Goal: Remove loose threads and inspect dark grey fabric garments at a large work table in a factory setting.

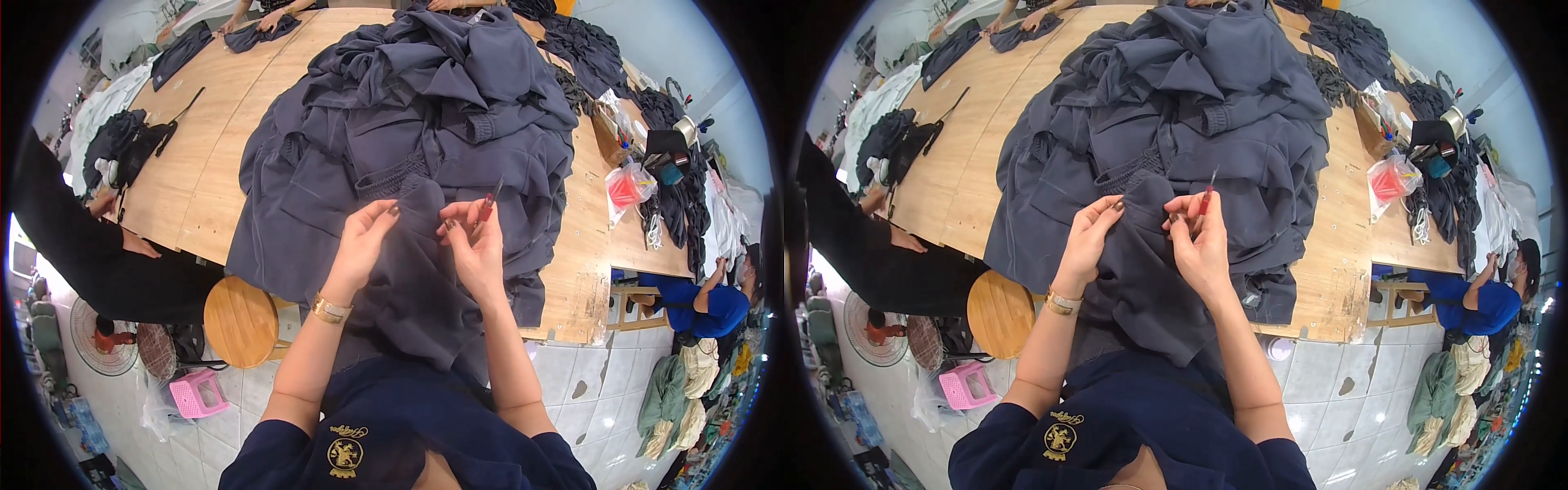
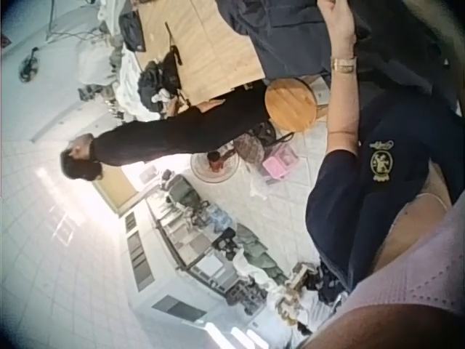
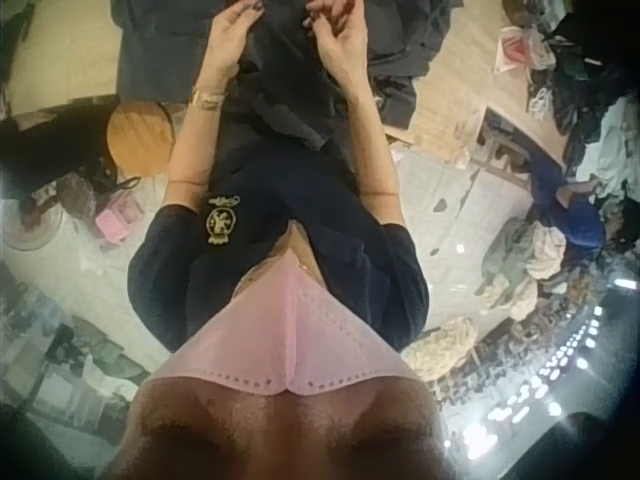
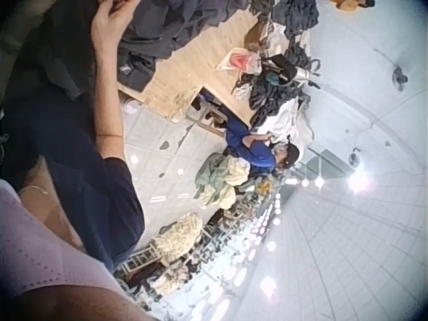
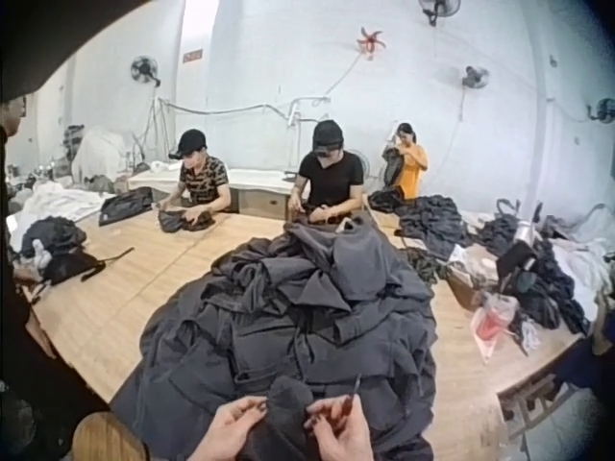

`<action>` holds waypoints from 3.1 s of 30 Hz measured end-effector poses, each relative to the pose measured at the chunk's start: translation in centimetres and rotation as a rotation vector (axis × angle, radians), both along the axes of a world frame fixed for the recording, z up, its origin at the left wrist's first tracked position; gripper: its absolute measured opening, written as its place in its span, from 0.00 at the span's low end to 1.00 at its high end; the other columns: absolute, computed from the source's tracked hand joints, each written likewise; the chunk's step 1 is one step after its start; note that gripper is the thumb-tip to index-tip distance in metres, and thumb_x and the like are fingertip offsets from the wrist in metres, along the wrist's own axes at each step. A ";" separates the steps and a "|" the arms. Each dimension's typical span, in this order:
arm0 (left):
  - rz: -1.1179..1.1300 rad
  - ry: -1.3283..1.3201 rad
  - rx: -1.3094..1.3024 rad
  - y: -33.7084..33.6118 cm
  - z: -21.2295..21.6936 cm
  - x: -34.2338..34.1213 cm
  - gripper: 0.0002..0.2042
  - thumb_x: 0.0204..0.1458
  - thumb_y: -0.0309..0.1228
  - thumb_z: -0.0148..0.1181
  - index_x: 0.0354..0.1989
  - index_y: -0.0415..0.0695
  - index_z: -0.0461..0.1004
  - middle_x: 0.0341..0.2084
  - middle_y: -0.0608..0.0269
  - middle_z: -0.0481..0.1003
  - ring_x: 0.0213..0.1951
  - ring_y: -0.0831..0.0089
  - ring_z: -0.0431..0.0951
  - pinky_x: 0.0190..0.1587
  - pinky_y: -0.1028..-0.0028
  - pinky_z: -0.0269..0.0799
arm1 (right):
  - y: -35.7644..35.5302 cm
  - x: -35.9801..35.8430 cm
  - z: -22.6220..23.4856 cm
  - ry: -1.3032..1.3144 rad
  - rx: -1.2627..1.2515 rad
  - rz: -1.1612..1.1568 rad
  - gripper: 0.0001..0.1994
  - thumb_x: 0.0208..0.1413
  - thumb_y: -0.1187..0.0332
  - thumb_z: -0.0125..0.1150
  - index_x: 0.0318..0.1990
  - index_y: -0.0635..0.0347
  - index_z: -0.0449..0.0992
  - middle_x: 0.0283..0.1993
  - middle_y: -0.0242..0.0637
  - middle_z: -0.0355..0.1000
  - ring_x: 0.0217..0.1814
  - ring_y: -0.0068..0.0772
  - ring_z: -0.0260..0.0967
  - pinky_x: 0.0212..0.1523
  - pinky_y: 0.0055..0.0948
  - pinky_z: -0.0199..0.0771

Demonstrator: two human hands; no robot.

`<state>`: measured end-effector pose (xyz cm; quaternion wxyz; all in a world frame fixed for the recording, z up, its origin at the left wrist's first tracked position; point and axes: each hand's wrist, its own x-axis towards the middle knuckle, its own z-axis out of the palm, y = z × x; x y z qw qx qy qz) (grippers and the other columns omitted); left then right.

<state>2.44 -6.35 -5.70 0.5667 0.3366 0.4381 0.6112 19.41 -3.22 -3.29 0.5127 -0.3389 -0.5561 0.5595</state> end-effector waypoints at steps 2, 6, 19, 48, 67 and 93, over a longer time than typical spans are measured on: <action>-0.006 -0.075 -0.027 0.0 -0.3 -0.4 0.11 0.56 0.28 0.53 0.44 0.35 0.72 0.37 0.69 0.74 0.39 0.83 0.72 0.45 0.81 0.67 | 0.0 0.3 0.2 0.014 -0.007 0.010 0.10 0.55 0.84 0.48 0.35 0.60 0.55 0.40 0.38 0.67 0.34 0.20 0.67 0.35 0.19 0.69; -0.130 -0.387 0.006 -0.5 0.5 -0.7 0.12 0.56 0.29 0.52 0.46 0.38 0.67 0.40 0.68 0.73 0.41 0.82 0.71 0.46 0.80 0.66 | 0.0 0.2 0.3 0.012 -0.021 0.027 0.12 0.54 0.84 0.51 0.35 0.60 0.55 0.38 0.37 0.68 0.35 0.20 0.67 0.36 0.19 0.70; 0.035 -0.061 0.077 -0.6 0.5 0.5 0.18 0.57 0.23 0.53 0.56 0.42 0.61 0.35 0.69 0.73 0.38 0.85 0.71 0.45 0.81 0.67 | -1.3 0.5 -0.6 -0.189 0.029 -0.009 0.11 0.61 0.67 0.52 0.32 0.60 0.57 0.24 0.33 0.62 0.24 0.19 0.56 0.25 0.22 0.59; 0.211 0.856 0.334 -2.3 1.4 0.4 0.14 0.40 0.14 0.62 0.39 0.36 0.77 0.31 0.63 0.76 0.34 0.79 0.76 0.36 0.80 0.71 | -3.3 2.0 -1.1 -0.791 0.320 -0.032 0.19 0.56 0.53 0.56 0.25 0.60 0.64 0.17 0.40 0.63 0.19 0.44 0.64 0.21 0.36 0.60; 0.291 0.985 0.369 -2.7 2.0 1.5 0.13 0.37 0.17 0.63 0.34 0.40 0.77 0.29 0.58 0.76 0.32 0.63 0.78 0.35 0.72 0.72 | -3.7 1.4 -0.1 -0.909 0.447 -0.075 0.17 0.53 0.55 0.59 0.25 0.59 0.68 0.18 0.37 0.68 0.19 0.40 0.69 0.20 0.34 0.64; 0.056 0.177 0.223 -1.8 3.5 0.1 0.27 0.56 0.21 0.53 0.64 0.44 0.52 0.38 0.70 0.70 0.36 0.88 0.66 0.38 0.86 0.64 | -2.7 0.8 -1.2 -0.264 0.055 -0.037 0.15 0.47 0.75 0.65 0.36 0.61 0.63 0.28 0.25 0.62 0.30 0.12 0.59 0.31 0.14 0.60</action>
